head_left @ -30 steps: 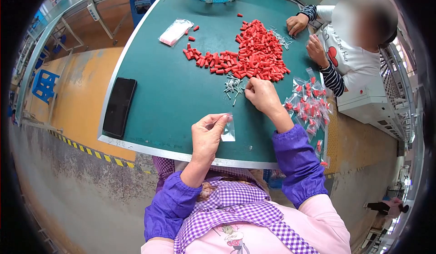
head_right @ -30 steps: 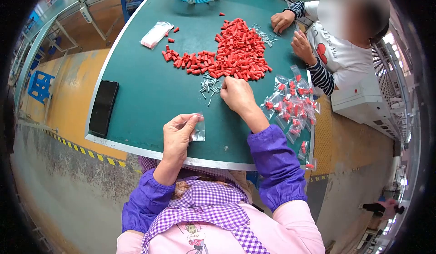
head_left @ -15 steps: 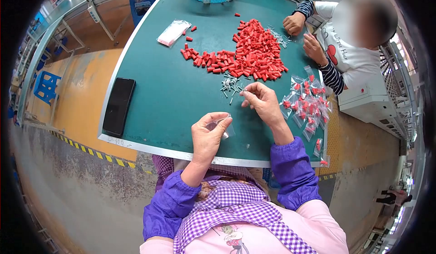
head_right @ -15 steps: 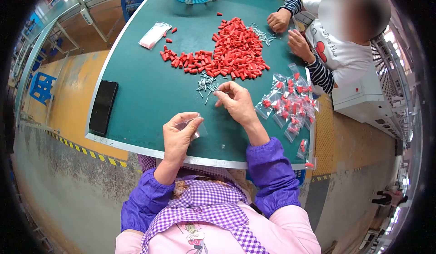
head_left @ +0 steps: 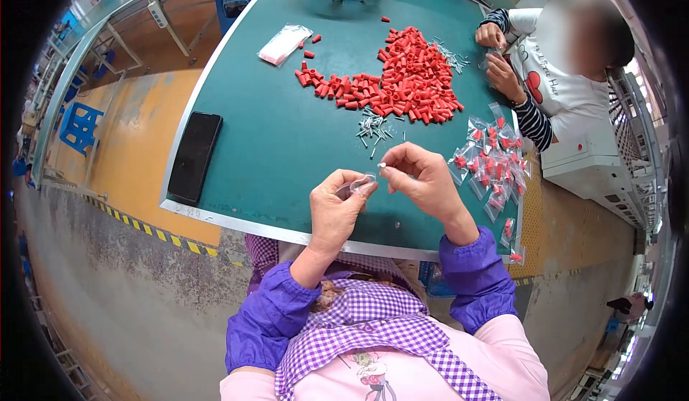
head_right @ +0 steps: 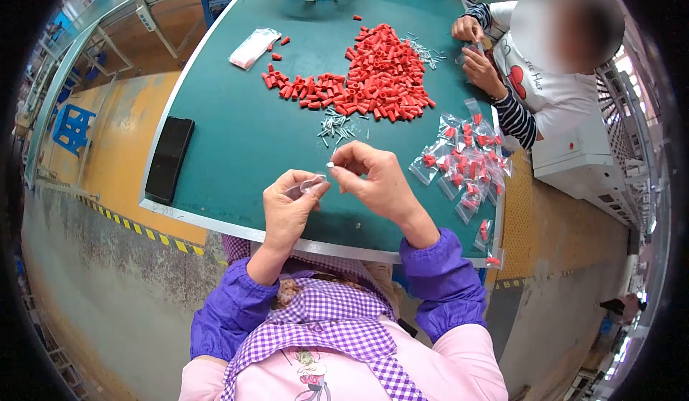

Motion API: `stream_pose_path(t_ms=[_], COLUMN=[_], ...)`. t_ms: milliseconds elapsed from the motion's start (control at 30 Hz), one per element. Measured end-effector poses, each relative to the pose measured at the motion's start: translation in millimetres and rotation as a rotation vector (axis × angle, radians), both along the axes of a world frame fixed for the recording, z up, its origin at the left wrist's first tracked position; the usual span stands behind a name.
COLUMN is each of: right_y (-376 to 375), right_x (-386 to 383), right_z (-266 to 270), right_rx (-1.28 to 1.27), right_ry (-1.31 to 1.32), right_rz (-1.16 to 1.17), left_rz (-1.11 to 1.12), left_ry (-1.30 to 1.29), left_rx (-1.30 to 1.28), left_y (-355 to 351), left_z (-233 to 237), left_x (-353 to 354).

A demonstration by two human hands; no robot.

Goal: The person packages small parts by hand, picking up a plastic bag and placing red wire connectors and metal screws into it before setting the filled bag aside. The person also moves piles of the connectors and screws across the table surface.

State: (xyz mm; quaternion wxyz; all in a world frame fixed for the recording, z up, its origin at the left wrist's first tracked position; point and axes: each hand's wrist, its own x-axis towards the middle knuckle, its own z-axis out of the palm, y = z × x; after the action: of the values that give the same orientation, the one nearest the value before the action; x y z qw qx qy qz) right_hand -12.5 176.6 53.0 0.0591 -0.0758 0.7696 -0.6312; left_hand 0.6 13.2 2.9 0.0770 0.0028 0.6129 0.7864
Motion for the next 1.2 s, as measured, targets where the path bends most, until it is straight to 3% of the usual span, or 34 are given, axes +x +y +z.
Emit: stream_pose_path(t_ms=[67,167,200,267,333,400,500,600,700,800,933,1067,1133,1200], right_y=[-3,-7,-7,-7,-10,-13,2,19,24,28,27,30,29,24], right_x=[2,1,0,-1,-2,-6,-34,-71,-94,-112,-124,-127,-111,-90], right_z=[12,23,22,18,19,27,10,-25,-37,-41,-41,-38,-26,-7], right_rx=[0.136,0.475,0.476,0.722,0.748,0.543,0.503,0.742,0.956,1.117,1.202,1.073,0.782,0.697], right_ry=[0.044,0.453,0.455,0.559,0.546,0.464,0.322,0.536,0.643,0.591,0.460,0.354,0.198,0.140], right_rz=[0.016,0.169,0.170,0.296,0.329,0.274,0.002,-0.122,-0.045,0.087,0.075,0.007,-0.118,-0.110], left_rz=[0.008,0.018,0.020,-0.007,-0.033,0.002,-0.021,-0.052,-0.049,-0.037,-0.042,-0.044,-0.022,-0.001], left_ry=[0.014,0.070,0.112,0.131,0.149,0.148,0.003,0.004,0.002,0.014,0.004,0.023,0.028,0.050], left_rx=[-0.009,-0.066,-0.113,-0.176,-0.240,-0.115,-0.093,-0.067,-0.067,-0.072,-0.080,-0.095,-0.112,-0.141], left_y=[2,3,4,2,2,3,1,1,1,-1,-1,1,-1,-2], left_z=[0,-2,-2,-6,-12,-13,-2,-4,0,-2,-1,-1,-3,-5], left_x=[0,0,-1,-2,-2,-3,-2,-4,-3,-5,-9,-16,-20,-24])
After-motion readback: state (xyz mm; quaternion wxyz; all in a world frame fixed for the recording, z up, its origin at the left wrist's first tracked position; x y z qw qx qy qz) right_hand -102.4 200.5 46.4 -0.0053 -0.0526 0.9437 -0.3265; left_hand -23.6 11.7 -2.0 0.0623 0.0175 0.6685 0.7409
